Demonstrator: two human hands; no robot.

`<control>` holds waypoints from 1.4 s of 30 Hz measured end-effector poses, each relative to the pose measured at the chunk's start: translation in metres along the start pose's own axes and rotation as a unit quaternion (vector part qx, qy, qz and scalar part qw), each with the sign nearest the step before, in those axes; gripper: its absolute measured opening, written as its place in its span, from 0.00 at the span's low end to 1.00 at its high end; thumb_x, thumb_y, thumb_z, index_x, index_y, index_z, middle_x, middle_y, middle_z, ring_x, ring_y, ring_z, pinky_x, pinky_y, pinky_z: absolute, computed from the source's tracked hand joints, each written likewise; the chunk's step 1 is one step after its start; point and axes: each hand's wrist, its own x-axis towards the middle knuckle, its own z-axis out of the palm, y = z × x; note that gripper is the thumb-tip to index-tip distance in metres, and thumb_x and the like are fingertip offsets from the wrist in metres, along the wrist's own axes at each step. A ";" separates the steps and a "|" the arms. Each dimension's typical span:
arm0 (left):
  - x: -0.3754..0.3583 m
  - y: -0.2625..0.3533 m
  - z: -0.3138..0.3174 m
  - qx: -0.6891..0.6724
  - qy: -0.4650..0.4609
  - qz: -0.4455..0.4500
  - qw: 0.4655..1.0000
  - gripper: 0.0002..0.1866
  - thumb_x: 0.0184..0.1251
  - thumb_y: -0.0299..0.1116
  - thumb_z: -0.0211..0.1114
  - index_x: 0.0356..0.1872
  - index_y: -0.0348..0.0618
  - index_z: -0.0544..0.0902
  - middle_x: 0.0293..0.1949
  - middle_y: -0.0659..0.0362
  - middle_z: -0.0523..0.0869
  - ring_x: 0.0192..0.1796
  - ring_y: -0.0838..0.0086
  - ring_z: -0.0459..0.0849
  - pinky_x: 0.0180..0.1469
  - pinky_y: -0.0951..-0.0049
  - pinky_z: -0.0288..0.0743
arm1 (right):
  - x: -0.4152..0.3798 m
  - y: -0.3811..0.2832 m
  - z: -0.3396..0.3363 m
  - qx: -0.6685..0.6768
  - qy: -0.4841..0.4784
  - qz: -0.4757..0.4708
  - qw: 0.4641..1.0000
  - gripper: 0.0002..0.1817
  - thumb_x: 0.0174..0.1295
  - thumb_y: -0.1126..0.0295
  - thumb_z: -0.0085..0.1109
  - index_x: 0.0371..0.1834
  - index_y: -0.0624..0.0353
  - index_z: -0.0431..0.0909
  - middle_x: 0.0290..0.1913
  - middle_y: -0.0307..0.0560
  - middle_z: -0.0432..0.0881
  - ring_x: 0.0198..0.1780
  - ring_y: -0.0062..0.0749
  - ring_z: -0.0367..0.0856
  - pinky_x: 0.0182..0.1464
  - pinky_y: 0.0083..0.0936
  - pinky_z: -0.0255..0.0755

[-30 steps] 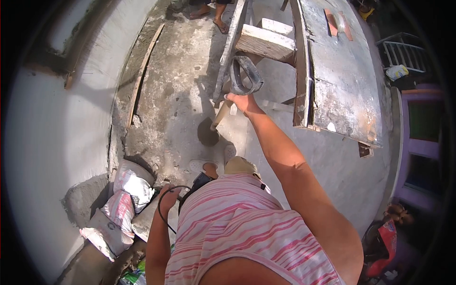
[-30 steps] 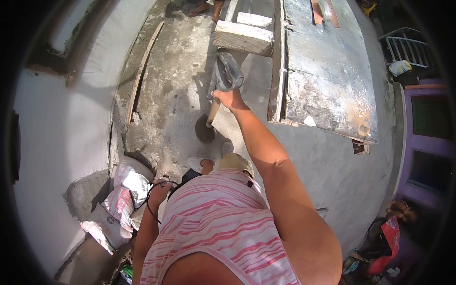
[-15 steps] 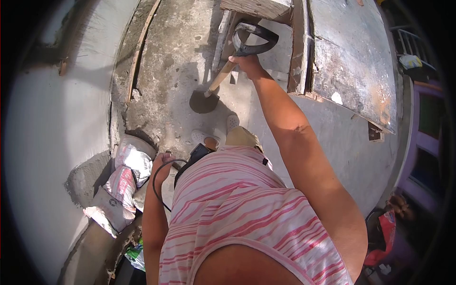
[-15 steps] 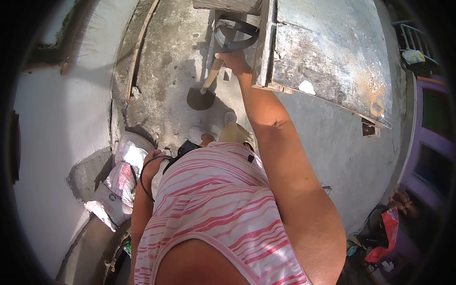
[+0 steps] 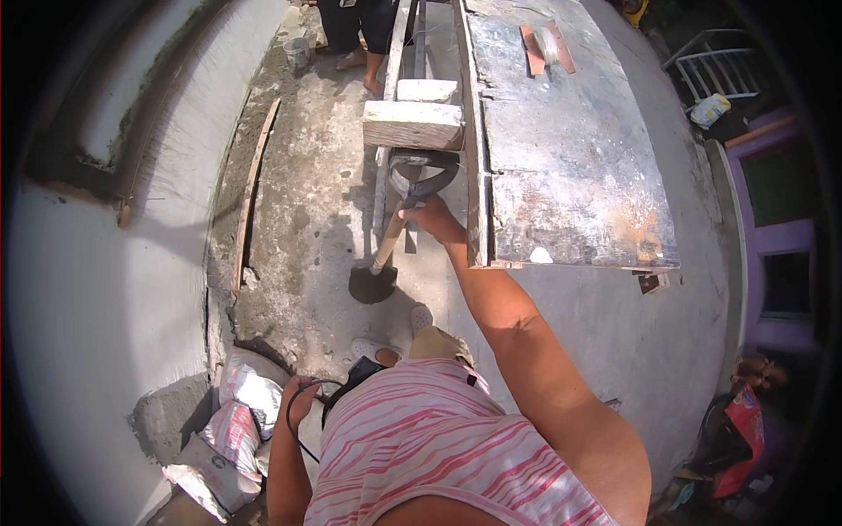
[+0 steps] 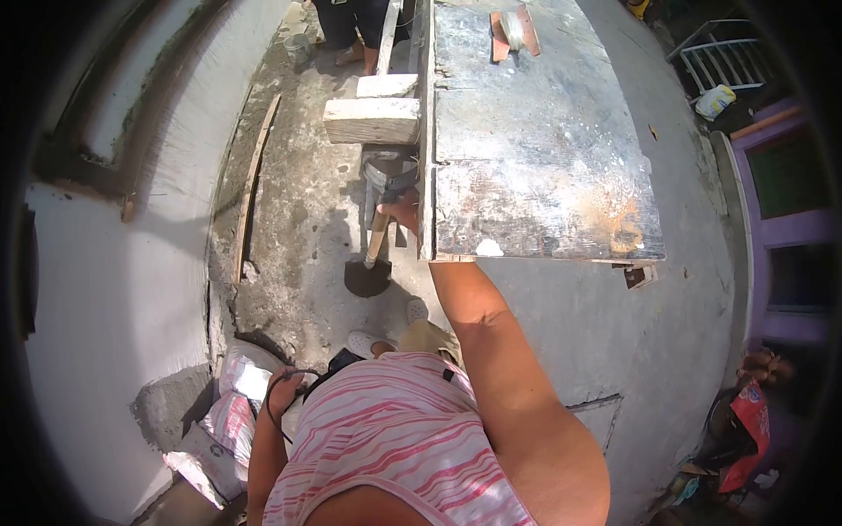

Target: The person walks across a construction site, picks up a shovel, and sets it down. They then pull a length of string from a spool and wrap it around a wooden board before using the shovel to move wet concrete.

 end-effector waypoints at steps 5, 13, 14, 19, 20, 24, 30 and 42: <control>0.031 0.011 -0.014 0.064 -0.009 0.006 0.998 0.23 0.63 0.42 0.69 0.45 0.28 0.79 0.38 0.48 0.86 0.41 0.68 0.84 0.45 0.70 0.78 | -0.063 -0.015 -0.041 -0.225 -0.003 -0.074 0.972 0.43 0.50 0.58 0.74 0.68 0.64 0.64 0.62 0.60 0.74 0.65 0.46 0.72 0.64 0.34 0.68; 0.080 0.020 -0.014 0.030 -0.032 0.014 0.999 0.15 0.66 0.36 0.68 0.43 0.34 0.78 0.31 0.59 0.83 0.29 0.78 0.80 0.33 0.76 0.75 | -0.285 -0.318 -0.135 -0.144 -0.463 -0.106 0.868 0.31 0.56 0.56 0.71 0.57 0.67 0.77 0.52 0.57 0.83 0.51 0.43 0.84 0.54 0.31 0.76; 0.088 0.028 -0.010 0.031 -0.036 0.025 0.999 0.18 0.65 0.39 0.69 0.44 0.32 0.79 0.34 0.55 0.84 0.34 0.74 0.81 0.38 0.75 0.75 | -0.288 -0.351 -0.158 -0.113 -0.433 -0.182 0.875 0.29 0.57 0.57 0.71 0.54 0.69 0.78 0.48 0.56 0.85 0.50 0.41 0.85 0.52 0.30 0.77; 0.101 0.103 0.001 0.046 -0.042 0.064 0.996 0.25 0.64 0.45 0.68 0.48 0.29 0.80 0.43 0.47 0.86 0.46 0.66 0.84 0.51 0.69 0.76 | -0.154 -0.397 -0.260 -0.330 0.183 -0.156 0.913 0.34 0.60 0.39 0.60 0.44 0.66 0.81 0.29 0.49 0.81 0.30 0.29 0.81 0.32 0.24 0.76; 0.103 0.116 0.003 0.040 -0.040 0.092 0.994 0.24 0.65 0.45 0.67 0.48 0.29 0.80 0.43 0.46 0.86 0.47 0.65 0.84 0.52 0.69 0.76 | -0.111 -0.382 -0.285 -0.411 0.232 -0.140 0.870 0.40 0.55 0.32 0.60 0.42 0.66 0.82 0.29 0.53 0.81 0.26 0.31 0.80 0.28 0.27 0.76; 0.087 0.143 0.000 0.049 -0.038 0.140 0.988 0.24 0.66 0.43 0.66 0.50 0.29 0.79 0.44 0.46 0.86 0.47 0.64 0.84 0.52 0.68 0.76 | -0.044 -0.382 -0.280 -0.391 0.199 -0.017 0.898 0.44 0.48 0.26 0.60 0.32 0.67 0.83 0.25 0.51 0.79 0.23 0.33 0.78 0.24 0.32 0.72; 0.071 0.122 -0.009 -0.002 -0.021 0.103 0.994 0.22 0.67 0.42 0.66 0.49 0.29 0.79 0.40 0.50 0.86 0.43 0.70 0.84 0.48 0.71 0.77 | -0.013 -0.385 -0.280 -0.370 0.161 0.014 0.915 0.31 0.47 0.40 0.60 0.26 0.64 0.81 0.22 0.48 0.77 0.22 0.29 0.74 0.24 0.28 0.65; -0.066 0.376 -0.079 -0.405 -0.086 0.418 0.809 0.25 0.76 0.48 0.54 0.61 0.38 0.71 0.57 0.51 0.79 0.52 0.67 0.82 0.55 0.66 0.74 | -0.187 -0.523 -0.073 -0.130 -0.057 -0.362 0.921 0.24 0.52 0.49 0.62 0.27 0.64 0.79 0.19 0.42 0.74 0.22 0.25 0.70 0.23 0.26 0.61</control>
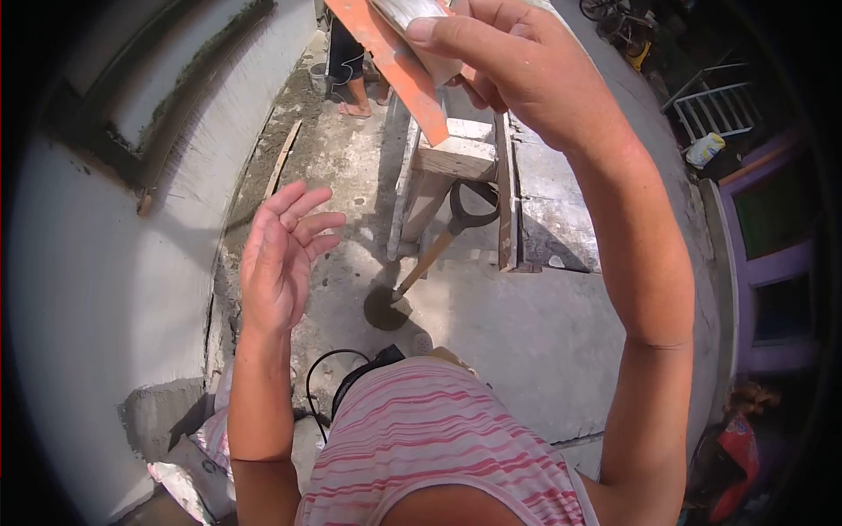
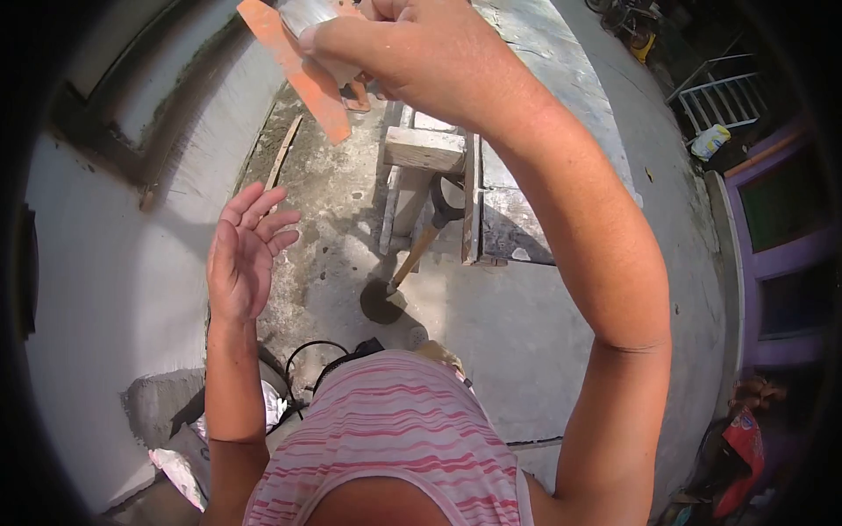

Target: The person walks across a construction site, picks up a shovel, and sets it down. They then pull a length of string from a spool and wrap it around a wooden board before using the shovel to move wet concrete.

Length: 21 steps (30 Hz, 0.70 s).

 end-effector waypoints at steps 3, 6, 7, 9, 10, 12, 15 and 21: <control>-0.015 0.018 0.002 -0.093 0.002 0.046 0.995 0.26 0.76 0.50 0.52 0.62 0.38 0.70 0.56 0.51 0.79 0.53 0.66 0.81 0.56 0.63 0.74 | -0.030 0.003 0.086 -0.034 -0.061 0.056 0.996 0.24 0.53 0.52 0.62 0.28 0.68 0.77 0.22 0.53 0.78 0.26 0.40 0.78 0.31 0.33 0.70; -0.036 -0.005 -0.030 -0.070 0.064 0.028 0.995 0.24 0.78 0.47 0.51 0.62 0.37 0.68 0.55 0.52 0.79 0.54 0.69 0.81 0.55 0.66 0.75 | -0.061 0.019 0.154 -0.048 -0.143 0.075 0.986 0.25 0.55 0.50 0.61 0.29 0.67 0.76 0.26 0.58 0.80 0.31 0.48 0.81 0.35 0.36 0.72; -0.045 -0.019 -0.047 -0.066 0.088 0.000 0.994 0.24 0.78 0.47 0.50 0.62 0.37 0.68 0.54 0.53 0.79 0.54 0.70 0.81 0.55 0.67 0.75 | -0.071 0.029 0.175 -0.045 -0.150 0.075 0.985 0.25 0.55 0.50 0.61 0.29 0.67 0.76 0.26 0.58 0.80 0.31 0.48 0.81 0.35 0.36 0.72; -0.061 -0.025 -0.059 -0.066 0.148 -0.030 0.986 0.24 0.78 0.48 0.50 0.61 0.39 0.68 0.49 0.56 0.80 0.52 0.73 0.80 0.52 0.71 0.76 | -0.087 0.046 0.213 0.075 -0.176 0.150 0.970 0.25 0.56 0.49 0.63 0.30 0.66 0.75 0.27 0.58 0.79 0.31 0.46 0.80 0.37 0.35 0.72; -0.069 -0.025 -0.065 -0.066 0.158 -0.030 0.985 0.24 0.78 0.48 0.50 0.61 0.39 0.68 0.49 0.56 0.80 0.52 0.73 0.80 0.52 0.71 0.76 | -0.094 0.047 0.229 0.079 -0.184 0.149 0.968 0.25 0.56 0.49 0.63 0.30 0.66 0.75 0.27 0.58 0.79 0.31 0.46 0.80 0.37 0.35 0.72; -0.084 -0.032 -0.078 -0.063 0.190 -0.058 0.978 0.23 0.78 0.48 0.49 0.60 0.40 0.68 0.46 0.58 0.80 0.47 0.77 0.80 0.46 0.74 0.76 | -0.105 0.047 0.252 0.097 -0.211 0.173 0.957 0.23 0.58 0.51 0.63 0.31 0.65 0.75 0.28 0.54 0.79 0.31 0.42 0.80 0.37 0.35 0.72; -0.101 -0.031 -0.103 -0.023 0.172 -0.072 0.982 0.21 0.78 0.47 0.49 0.59 0.42 0.68 0.42 0.60 0.80 0.40 0.80 0.79 0.39 0.77 0.72 | -0.114 0.051 0.278 0.141 -0.258 0.184 0.938 0.20 0.60 0.55 0.62 0.36 0.65 0.77 0.32 0.51 0.81 0.36 0.35 0.80 0.41 0.32 0.72; -0.123 -0.032 -0.135 -0.013 0.224 -0.144 0.964 0.23 0.78 0.54 0.45 0.51 0.46 0.76 0.30 0.65 0.80 0.30 0.81 0.77 0.25 0.77 0.65 | -0.107 0.089 0.342 0.310 -0.084 0.101 0.942 0.25 0.69 0.50 0.53 0.48 0.66 0.79 0.44 0.51 0.82 0.47 0.32 0.78 0.54 0.27 0.70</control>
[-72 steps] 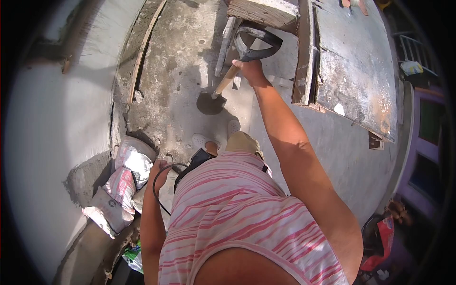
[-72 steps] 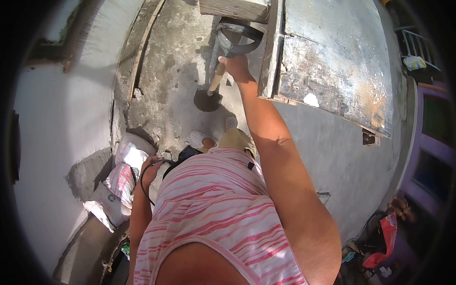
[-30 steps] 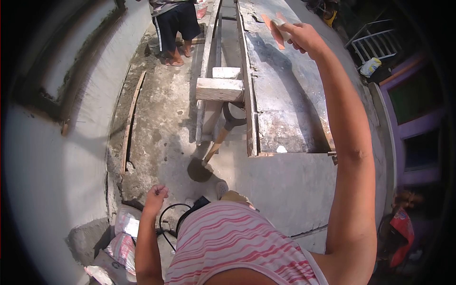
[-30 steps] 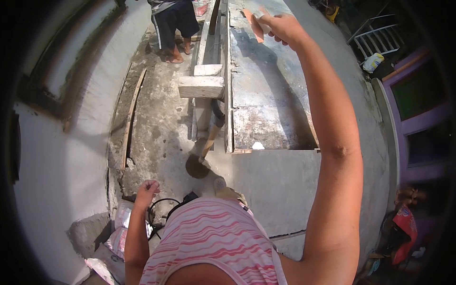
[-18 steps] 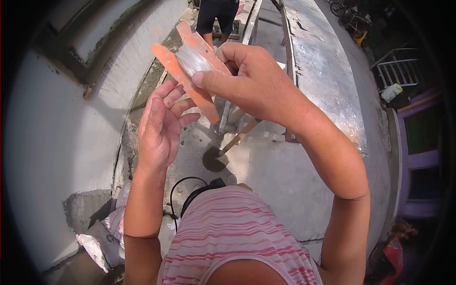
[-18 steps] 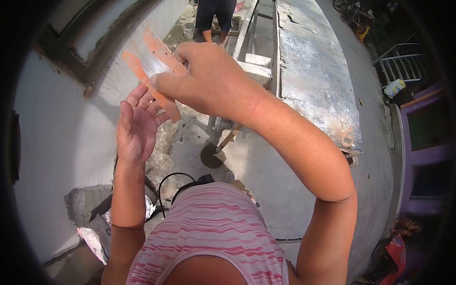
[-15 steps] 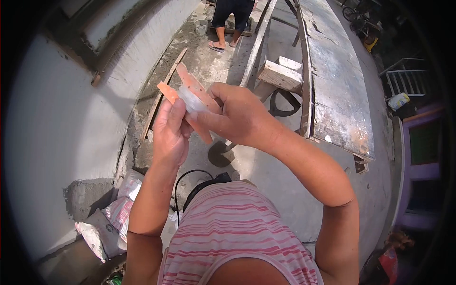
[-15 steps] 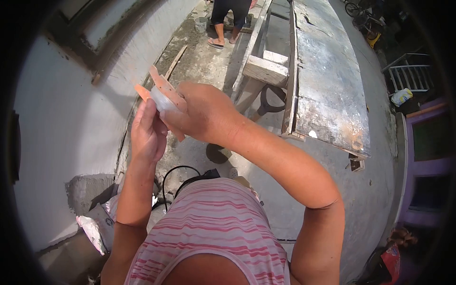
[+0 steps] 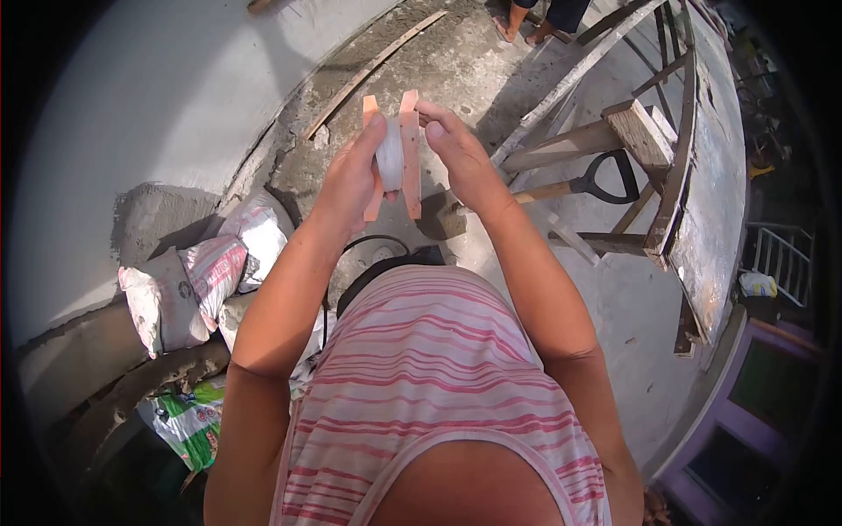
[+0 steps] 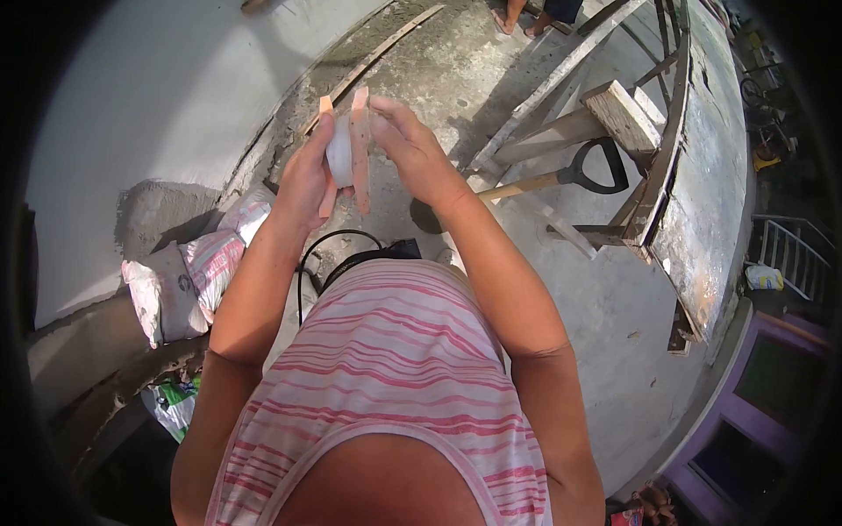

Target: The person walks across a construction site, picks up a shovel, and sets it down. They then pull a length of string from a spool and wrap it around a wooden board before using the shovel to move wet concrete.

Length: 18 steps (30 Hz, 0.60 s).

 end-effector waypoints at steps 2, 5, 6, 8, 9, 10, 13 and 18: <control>-0.004 -0.001 -0.003 -0.026 -0.020 -0.006 0.999 0.25 0.77 0.57 0.44 0.46 0.46 0.79 0.30 0.64 0.81 0.29 0.79 0.77 0.24 0.77 0.63 | 0.004 0.006 0.005 0.024 -0.110 0.047 0.993 0.32 0.71 0.43 0.44 0.48 0.65 0.80 0.45 0.53 0.83 0.48 0.35 0.78 0.56 0.27 0.70; -0.016 0.008 -0.003 -0.004 0.005 -0.009 1.000 0.25 0.77 0.57 0.44 0.46 0.46 0.80 0.31 0.63 0.82 0.29 0.79 0.78 0.24 0.77 0.63 | 0.008 0.011 0.005 0.073 -0.190 0.160 0.966 0.36 0.70 0.37 0.39 0.47 0.64 0.81 0.34 0.46 0.82 0.38 0.31 0.79 0.47 0.26 0.73; -0.018 0.009 -0.005 -0.006 0.010 -0.008 1.000 0.25 0.77 0.57 0.44 0.46 0.46 0.80 0.31 0.63 0.82 0.29 0.79 0.78 0.24 0.77 0.63 | 0.010 0.011 -0.001 0.074 -0.195 0.161 0.965 0.36 0.70 0.37 0.39 0.47 0.64 0.81 0.34 0.46 0.82 0.38 0.31 0.79 0.47 0.26 0.73; -0.024 0.008 -0.011 0.049 0.020 0.001 0.999 0.31 0.78 0.58 0.39 0.47 0.42 0.81 0.33 0.61 0.83 0.28 0.79 0.77 0.25 0.76 0.63 | 0.010 0.009 -0.017 0.119 -0.293 0.271 0.909 0.27 0.74 0.45 0.42 0.47 0.59 0.78 0.26 0.37 0.75 0.26 0.23 0.70 0.35 0.24 0.69; -0.025 0.007 -0.014 0.047 0.025 0.000 0.999 0.31 0.78 0.58 0.39 0.47 0.42 0.81 0.33 0.61 0.83 0.28 0.79 0.77 0.25 0.76 0.63 | 0.007 0.011 -0.020 0.119 -0.297 0.274 0.907 0.27 0.74 0.45 0.42 0.47 0.59 0.78 0.26 0.37 0.75 0.26 0.23 0.70 0.35 0.24 0.69; -0.025 0.008 -0.016 0.035 0.014 -0.001 0.999 0.31 0.78 0.58 0.39 0.47 0.42 0.81 0.33 0.61 0.83 0.28 0.79 0.77 0.25 0.76 0.63 | 0.006 0.013 -0.022 0.128 -0.291 0.277 0.907 0.22 0.73 0.49 0.46 0.42 0.59 0.77 0.21 0.35 0.69 0.21 0.21 0.64 0.30 0.23 0.65; -0.029 0.007 -0.023 0.013 -0.007 -0.002 1.000 0.31 0.78 0.58 0.40 0.49 0.40 0.80 0.35 0.61 0.83 0.31 0.78 0.79 0.28 0.76 0.66 | 0.006 0.012 -0.030 0.214 -0.246 0.267 0.907 0.16 0.72 0.57 0.52 0.37 0.59 0.76 0.17 0.32 0.63 0.18 0.18 0.58 0.23 0.21 0.59; -0.032 -0.009 -0.018 -0.044 -0.033 0.026 0.998 0.28 0.78 0.55 0.47 0.53 0.37 0.78 0.41 0.58 0.84 0.41 0.75 0.82 0.41 0.74 0.75 | 0.019 0.000 -0.036 0.268 -0.132 0.202 0.933 0.13 0.70 0.62 0.57 0.33 0.60 0.77 0.17 0.30 0.63 0.18 0.17 0.58 0.22 0.17 0.53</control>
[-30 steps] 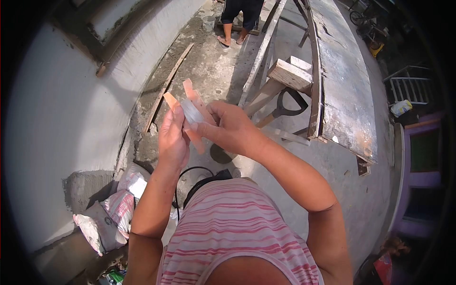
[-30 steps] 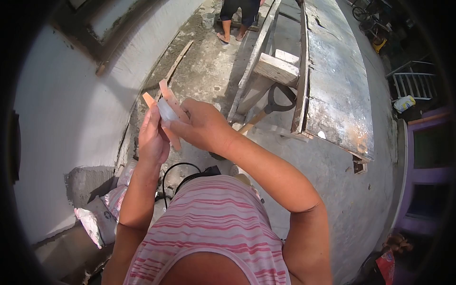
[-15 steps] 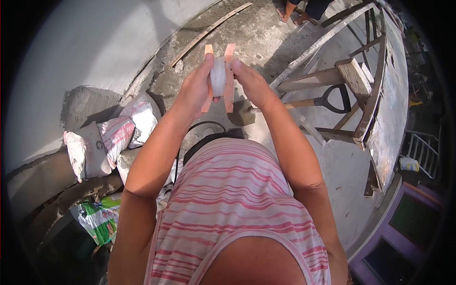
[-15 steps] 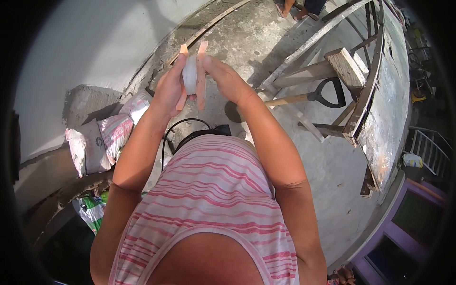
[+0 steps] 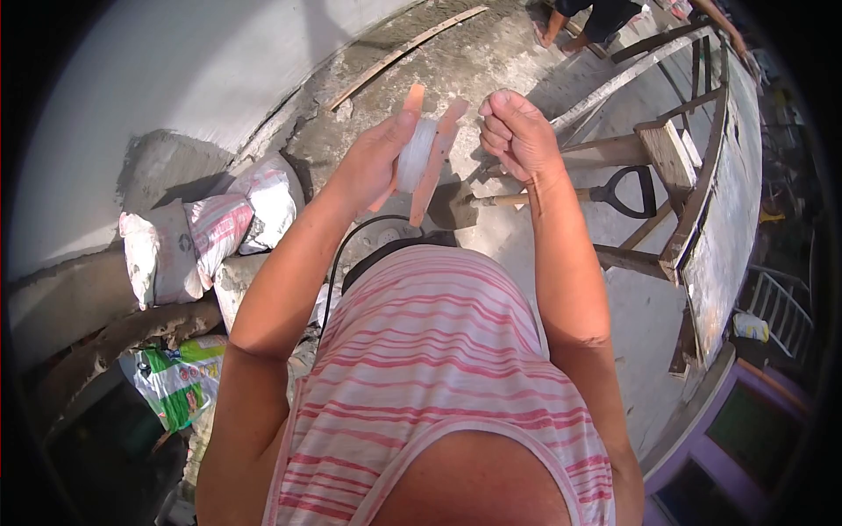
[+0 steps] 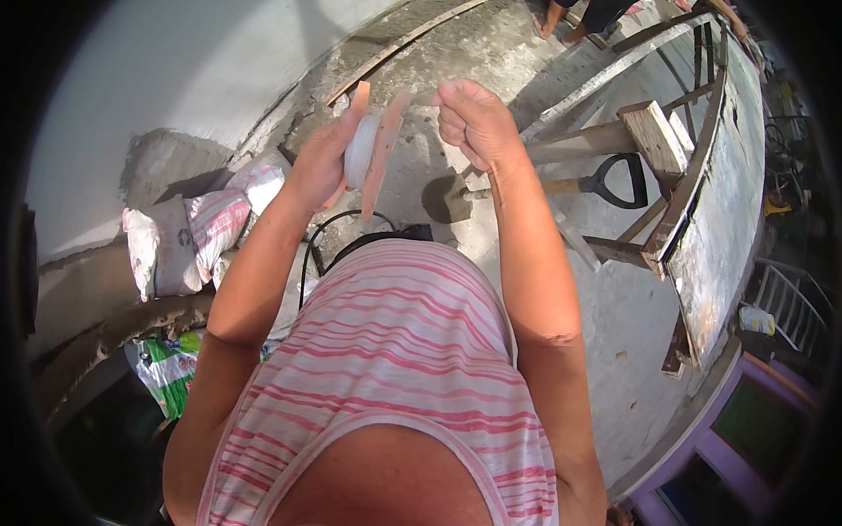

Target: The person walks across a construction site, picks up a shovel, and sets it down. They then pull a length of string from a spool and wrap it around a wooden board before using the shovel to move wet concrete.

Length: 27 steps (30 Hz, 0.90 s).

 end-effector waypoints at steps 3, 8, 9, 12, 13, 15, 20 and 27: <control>0.004 -0.015 -0.009 0.068 -0.065 0.045 0.995 0.26 0.76 0.52 0.52 0.55 0.36 0.77 0.45 0.57 0.83 0.46 0.74 0.81 0.50 0.73 0.75 | 0.002 -0.013 0.007 -0.036 0.006 -0.032 0.999 0.12 0.70 0.62 0.57 0.33 0.60 0.77 0.18 0.30 0.63 0.18 0.16 0.57 0.22 0.17 0.52; -0.004 -0.013 -0.004 0.209 -0.059 0.102 0.971 0.26 0.73 0.52 0.59 0.54 0.36 0.77 0.42 0.60 0.83 0.44 0.78 0.79 0.48 0.75 0.73 | 0.004 -0.025 0.016 -0.043 -0.001 -0.067 0.997 0.12 0.70 0.63 0.58 0.34 0.61 0.77 0.18 0.29 0.63 0.19 0.15 0.56 0.21 0.16 0.51; -0.005 -0.012 -0.003 0.209 -0.060 0.102 0.971 0.26 0.73 0.52 0.59 0.54 0.36 0.77 0.42 0.60 0.83 0.44 0.78 0.79 0.48 0.75 0.73 | 0.003 -0.028 0.018 -0.045 -0.003 -0.077 0.996 0.13 0.70 0.62 0.58 0.34 0.61 0.77 0.18 0.29 0.63 0.19 0.14 0.56 0.22 0.16 0.51; -0.004 -0.013 -0.001 0.244 -0.044 0.120 0.961 0.26 0.71 0.52 0.61 0.52 0.37 0.77 0.41 0.60 0.83 0.44 0.78 0.79 0.48 0.76 0.73 | 0.000 -0.041 0.025 -0.074 -0.020 -0.096 0.992 0.13 0.69 0.61 0.59 0.34 0.61 0.78 0.18 0.29 0.64 0.19 0.14 0.56 0.22 0.16 0.51; -0.002 -0.015 -0.003 0.247 -0.051 0.126 0.960 0.25 0.71 0.52 0.61 0.52 0.37 0.77 0.41 0.60 0.83 0.44 0.78 0.79 0.48 0.75 0.73 | -0.002 -0.045 0.028 -0.075 -0.018 -0.095 0.992 0.13 0.69 0.61 0.59 0.34 0.61 0.78 0.18 0.29 0.64 0.19 0.14 0.56 0.22 0.16 0.51; 0.000 -0.018 -0.002 0.249 -0.058 0.130 0.958 0.25 0.71 0.51 0.61 0.52 0.37 0.77 0.41 0.60 0.82 0.44 0.78 0.79 0.48 0.75 0.73 | -0.004 -0.049 0.038 -0.123 -0.028 -0.114 0.985 0.13 0.68 0.61 0.60 0.34 0.61 0.79 0.19 0.29 0.65 0.19 0.13 0.57 0.22 0.15 0.51; -0.003 -0.020 0.013 0.297 -0.019 0.186 0.936 0.24 0.72 0.51 0.61 0.52 0.37 0.74 0.41 0.59 0.82 0.43 0.78 0.79 0.47 0.73 0.73 | 0.009 -0.040 0.033 -0.167 0.021 -0.096 0.981 0.13 0.69 0.62 0.59 0.34 0.61 0.78 0.20 0.30 0.66 0.20 0.13 0.57 0.23 0.16 0.52; 0.016 -0.012 0.016 0.211 0.083 0.254 0.940 0.19 0.78 0.48 0.52 0.46 0.40 0.73 0.36 0.61 0.79 0.37 0.80 0.76 0.40 0.76 0.73 | 0.007 0.043 0.016 -0.168 0.052 0.081 0.981 0.09 0.69 0.66 0.54 0.33 0.57 0.80 0.22 0.30 0.70 0.22 0.13 0.61 0.23 0.15 0.55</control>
